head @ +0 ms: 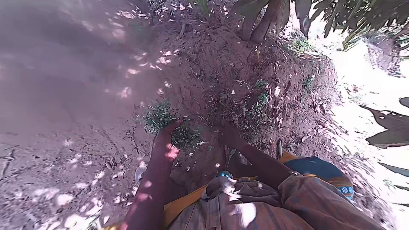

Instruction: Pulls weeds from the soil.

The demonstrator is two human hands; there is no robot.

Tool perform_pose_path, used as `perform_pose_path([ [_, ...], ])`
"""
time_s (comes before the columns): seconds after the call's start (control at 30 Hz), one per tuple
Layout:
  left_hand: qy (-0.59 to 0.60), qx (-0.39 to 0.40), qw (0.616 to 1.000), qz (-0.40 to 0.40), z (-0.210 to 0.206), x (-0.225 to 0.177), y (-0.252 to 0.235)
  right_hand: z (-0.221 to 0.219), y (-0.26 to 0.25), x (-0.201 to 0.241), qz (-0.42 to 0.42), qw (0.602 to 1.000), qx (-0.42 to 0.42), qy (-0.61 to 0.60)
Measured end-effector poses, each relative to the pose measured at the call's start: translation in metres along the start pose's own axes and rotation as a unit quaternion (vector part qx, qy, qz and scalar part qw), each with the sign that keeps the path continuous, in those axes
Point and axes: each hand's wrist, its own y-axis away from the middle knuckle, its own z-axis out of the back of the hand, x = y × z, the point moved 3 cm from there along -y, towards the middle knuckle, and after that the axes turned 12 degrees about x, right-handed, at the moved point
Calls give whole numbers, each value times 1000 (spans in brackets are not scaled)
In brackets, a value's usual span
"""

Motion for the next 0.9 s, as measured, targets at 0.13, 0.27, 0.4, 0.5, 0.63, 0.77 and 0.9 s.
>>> perform_pose_path([
  [0.13, -8, -4, 1000, 0, 4, 0, -1, 9, 6, -1, -49, 999, 15, -9],
  [0.27, -14, 1, 1000, -8, 5, 2, -2, -6, -4, -31, -22, 995, 98, 2],
  [0.4, -15, -17, 1000, 11, 1, 4, -2, 27, 3, -4, 158, 959, -48, -228],
  [0.5, -18, -22, 999, 15, 8, 7, -5, 64, 26, 11, 230, 881, -66, -409],
  [0.63, -14, -8, 1000, -9, 8, 7, -6, 50, 12, -17, 137, 880, -30, -455],
  [0.77, -3, -9, 1000, 4, 6, 7, -6, 19, -11, -21, 52, 967, 21, -250],
  [0.9, -20, -10, 1000, 6, 9, 10, -8, -10, -21, -25, 40, 993, 73, -85],
])
